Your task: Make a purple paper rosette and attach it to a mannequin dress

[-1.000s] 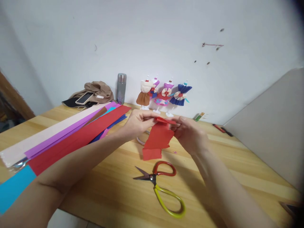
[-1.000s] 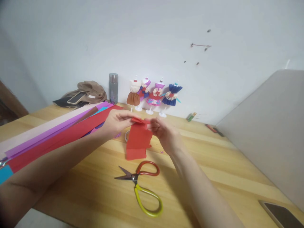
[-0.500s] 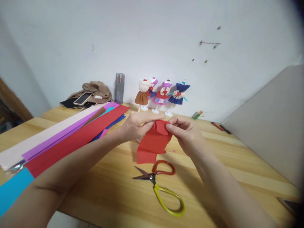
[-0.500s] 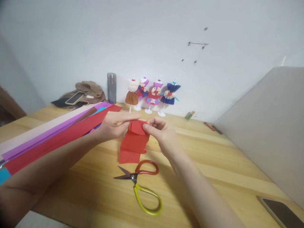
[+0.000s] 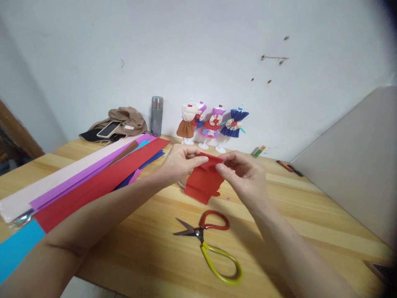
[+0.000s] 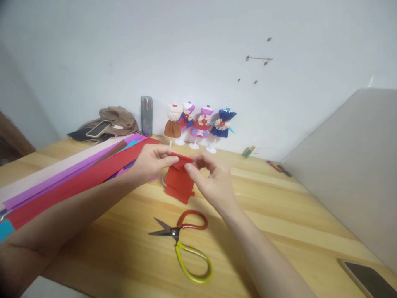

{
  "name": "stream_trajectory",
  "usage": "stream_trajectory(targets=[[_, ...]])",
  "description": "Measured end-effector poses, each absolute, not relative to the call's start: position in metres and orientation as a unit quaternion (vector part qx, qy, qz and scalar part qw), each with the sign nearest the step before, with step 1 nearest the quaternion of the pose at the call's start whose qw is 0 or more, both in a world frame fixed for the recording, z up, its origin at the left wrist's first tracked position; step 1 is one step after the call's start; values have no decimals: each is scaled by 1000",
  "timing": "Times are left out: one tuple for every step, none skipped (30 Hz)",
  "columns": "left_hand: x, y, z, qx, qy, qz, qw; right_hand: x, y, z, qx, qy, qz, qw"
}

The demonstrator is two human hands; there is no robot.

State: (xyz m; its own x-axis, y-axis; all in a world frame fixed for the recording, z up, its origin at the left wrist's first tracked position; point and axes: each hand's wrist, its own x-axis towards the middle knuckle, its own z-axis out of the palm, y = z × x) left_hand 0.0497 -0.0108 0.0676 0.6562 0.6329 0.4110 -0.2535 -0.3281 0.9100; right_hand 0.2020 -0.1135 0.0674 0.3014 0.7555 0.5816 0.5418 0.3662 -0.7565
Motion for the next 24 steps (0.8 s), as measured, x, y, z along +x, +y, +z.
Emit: stream_trajectory(targets=[[50, -10, 67, 716, 130, 401, 557, 202, -113, 67, -554, -588, 92, 582], [49, -10, 67, 720, 129, 406, 548, 203, -113, 66, -552, -591, 87, 581], [49, -10, 67, 725, 130, 408, 540, 203, -113, 65, -550, -595, 79, 581], [49, -10, 67, 730, 133, 407, 532, 203, -112, 63, -548, -599, 69, 580], [49, -10, 67, 735, 139, 404, 527, 204, -111, 62, -545, -604, 60, 578], [49, -11, 67, 738, 145, 399, 525, 205, -111, 61, -542, -609, 52, 577], [49, -12, 68, 738, 150, 396, 526, 205, -110, 61, -539, -614, 44, 575], [49, -13, 68, 733, 152, 397, 531, 206, -109, 60, -536, -617, 36, 575], [50, -13, 68, 726, 152, 399, 539, 207, -109, 60, -535, -618, 27, 576], [50, -13, 67, 719, 148, 401, 548, 207, -108, 59, -534, -618, 18, 577], [50, -13, 67, 712, 143, 405, 555, 208, -108, 59, -534, -618, 12, 577], [51, -13, 67, 710, 136, 407, 559, 208, -108, 59, -533, -617, 9, 578], [51, -13, 66, 710, 130, 407, 560, 208, -108, 59, -534, -617, 11, 578], [51, -13, 66, 713, 126, 404, 558, 208, -109, 59, -534, -617, 18, 578], [51, -13, 66, 716, 124, 403, 557, 208, -109, 59, -536, -616, 28, 577], [51, -14, 66, 718, 123, 402, 556, 207, -109, 59, -537, -613, 38, 578], [50, -14, 66, 718, 124, 400, 556, 206, -109, 60, -538, -610, 48, 580], [50, -15, 67, 716, 127, 399, 558, 205, -109, 60, -540, -607, 56, 581], [50, -16, 68, 714, 130, 399, 560, 204, -109, 60, -541, -604, 63, 582], [49, -17, 68, 712, 134, 399, 562, 203, -108, 60, -540, -602, 68, 584], [49, -18, 69, 711, 136, 400, 563, 202, -108, 61, -539, -600, 73, 586], [49, -19, 69, 710, 135, 403, 562, 201, -108, 61, -538, -598, 78, 588], [49, -19, 69, 710, 133, 406, 560, 201, -108, 61, -537, -595, 82, 592], [49, -20, 69, 710, 129, 408, 558, 200, -108, 61, -535, -592, 86, 596]])
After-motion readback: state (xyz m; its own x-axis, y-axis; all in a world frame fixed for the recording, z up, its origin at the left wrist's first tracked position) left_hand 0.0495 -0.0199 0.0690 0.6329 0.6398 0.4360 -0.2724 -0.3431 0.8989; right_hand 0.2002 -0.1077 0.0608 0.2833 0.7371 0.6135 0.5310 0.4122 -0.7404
